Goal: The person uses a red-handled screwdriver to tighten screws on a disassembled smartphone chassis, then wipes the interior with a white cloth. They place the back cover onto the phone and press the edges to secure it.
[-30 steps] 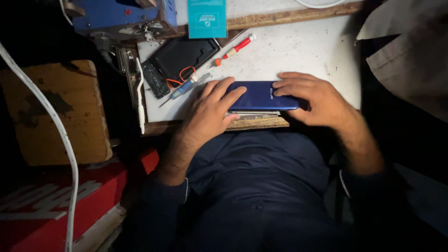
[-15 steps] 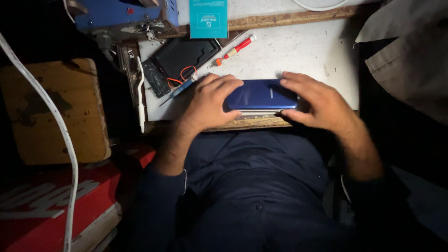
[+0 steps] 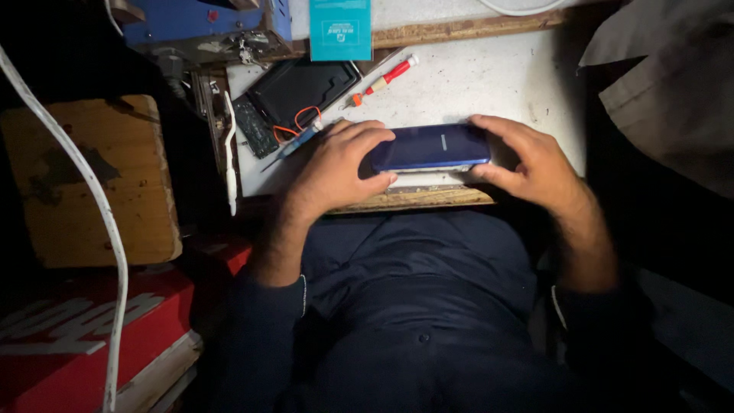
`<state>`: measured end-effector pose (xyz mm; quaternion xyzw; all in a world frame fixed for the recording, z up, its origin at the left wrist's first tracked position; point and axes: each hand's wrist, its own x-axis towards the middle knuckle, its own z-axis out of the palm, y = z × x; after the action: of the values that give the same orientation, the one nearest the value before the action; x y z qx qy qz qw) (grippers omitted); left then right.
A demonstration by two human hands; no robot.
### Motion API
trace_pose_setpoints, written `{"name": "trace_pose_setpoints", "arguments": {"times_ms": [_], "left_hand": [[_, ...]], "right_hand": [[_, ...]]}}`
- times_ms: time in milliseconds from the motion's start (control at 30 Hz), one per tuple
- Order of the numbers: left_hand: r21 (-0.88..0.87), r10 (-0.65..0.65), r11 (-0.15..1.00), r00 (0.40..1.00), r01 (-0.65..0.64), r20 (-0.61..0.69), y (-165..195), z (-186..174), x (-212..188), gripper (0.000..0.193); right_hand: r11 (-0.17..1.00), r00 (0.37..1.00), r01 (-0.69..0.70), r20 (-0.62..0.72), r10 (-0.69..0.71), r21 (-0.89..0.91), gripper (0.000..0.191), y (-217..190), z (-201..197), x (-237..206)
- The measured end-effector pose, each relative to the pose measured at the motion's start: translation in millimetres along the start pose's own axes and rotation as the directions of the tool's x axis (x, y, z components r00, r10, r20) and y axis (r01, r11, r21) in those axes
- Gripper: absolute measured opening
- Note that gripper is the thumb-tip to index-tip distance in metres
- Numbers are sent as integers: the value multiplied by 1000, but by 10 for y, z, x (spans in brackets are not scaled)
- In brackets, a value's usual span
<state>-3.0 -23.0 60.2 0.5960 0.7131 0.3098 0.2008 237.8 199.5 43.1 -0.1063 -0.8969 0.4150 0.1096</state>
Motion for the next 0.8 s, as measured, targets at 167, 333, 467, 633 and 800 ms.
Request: {"name": "trace_pose_setpoints", "arguments": {"times_ms": [167,333,467,633,800], "left_hand": [[167,-9,986,1000,8,8,120,64,12,65],[154,-37,988,998,30,40,112,87,7,69],[54,55,997,998,-53,-37,-59,95,66,53],[-63,-18,998,999,15,-49,-259,112,129,24],[-52,26,998,992,-33,-127,-272,169,115,21]], "right_hand": [[977,993,110,72,-98,-185,68,-175,-21,34],[972,989,107,120,-83,-211,76,-214,-64,49],[979,991,124,70,-114,-163,87,-79,-40,54],[976,975,196,-89,-204,-96,88,164,34,38],[986,989,89,-105,-105,-144,59,199,83,15]]}}
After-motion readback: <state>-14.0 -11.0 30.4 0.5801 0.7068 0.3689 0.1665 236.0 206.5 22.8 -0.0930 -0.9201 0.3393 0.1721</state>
